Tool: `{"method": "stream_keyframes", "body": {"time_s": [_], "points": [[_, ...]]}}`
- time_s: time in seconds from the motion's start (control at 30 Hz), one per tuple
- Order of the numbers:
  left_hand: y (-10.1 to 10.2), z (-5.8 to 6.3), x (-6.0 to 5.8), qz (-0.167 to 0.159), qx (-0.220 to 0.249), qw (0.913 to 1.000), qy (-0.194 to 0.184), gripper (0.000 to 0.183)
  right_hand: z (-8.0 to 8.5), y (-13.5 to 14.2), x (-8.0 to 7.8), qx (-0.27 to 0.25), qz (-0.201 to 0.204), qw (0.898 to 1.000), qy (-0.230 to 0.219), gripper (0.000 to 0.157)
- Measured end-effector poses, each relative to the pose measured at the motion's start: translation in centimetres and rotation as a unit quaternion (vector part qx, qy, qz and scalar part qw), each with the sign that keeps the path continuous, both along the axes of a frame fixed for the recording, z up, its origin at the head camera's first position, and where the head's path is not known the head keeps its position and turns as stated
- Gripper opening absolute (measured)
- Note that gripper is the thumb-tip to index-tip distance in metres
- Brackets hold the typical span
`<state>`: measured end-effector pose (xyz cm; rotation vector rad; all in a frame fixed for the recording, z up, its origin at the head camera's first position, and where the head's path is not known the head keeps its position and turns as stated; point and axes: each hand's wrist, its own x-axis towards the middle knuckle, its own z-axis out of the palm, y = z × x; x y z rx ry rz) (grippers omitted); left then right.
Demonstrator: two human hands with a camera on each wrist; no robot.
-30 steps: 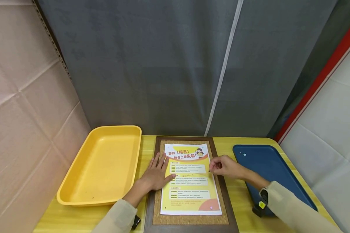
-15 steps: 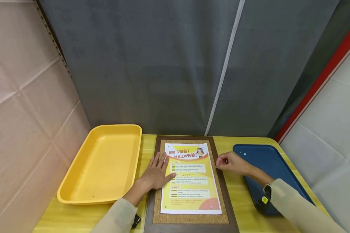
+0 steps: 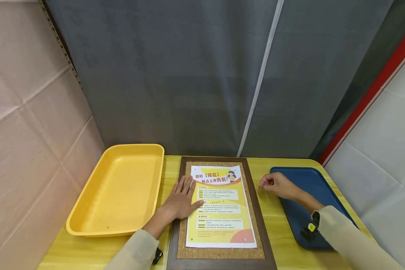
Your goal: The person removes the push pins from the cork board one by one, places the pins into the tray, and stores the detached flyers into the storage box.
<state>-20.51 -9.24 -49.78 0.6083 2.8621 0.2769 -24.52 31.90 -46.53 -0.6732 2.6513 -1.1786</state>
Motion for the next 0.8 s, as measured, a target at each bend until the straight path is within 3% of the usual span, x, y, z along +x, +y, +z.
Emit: {"method": "stream_keyframes", "body": {"time_s": [0.3,0.53,0.63,0.8], "points": [[-0.1,0.0,-0.1,-0.003,0.02,0.9998,-0.005,0.089,-0.4,2.4,-0.6,0.006,-0.041,0.999,0.008,0.009],[-0.3,-1.7,-0.7,-0.006,0.019,0.9998,0.001,0.09,-0.9,4.3,-0.8,0.013,-0.07,0.997,0.002,0.01],[-0.2,-1.6,-0.7,-0.004,0.017,0.9998,-0.001,0.089,-1.2,5.0,-0.9,0.022,-0.08,0.997,0.006,0.01],[-0.1,-0.5,-0.3,-0.003,0.017,0.9998,-0.012,0.089,-1.4,6.0,-1.0,0.032,-0.097,0.995,0.013,0.011]]}}
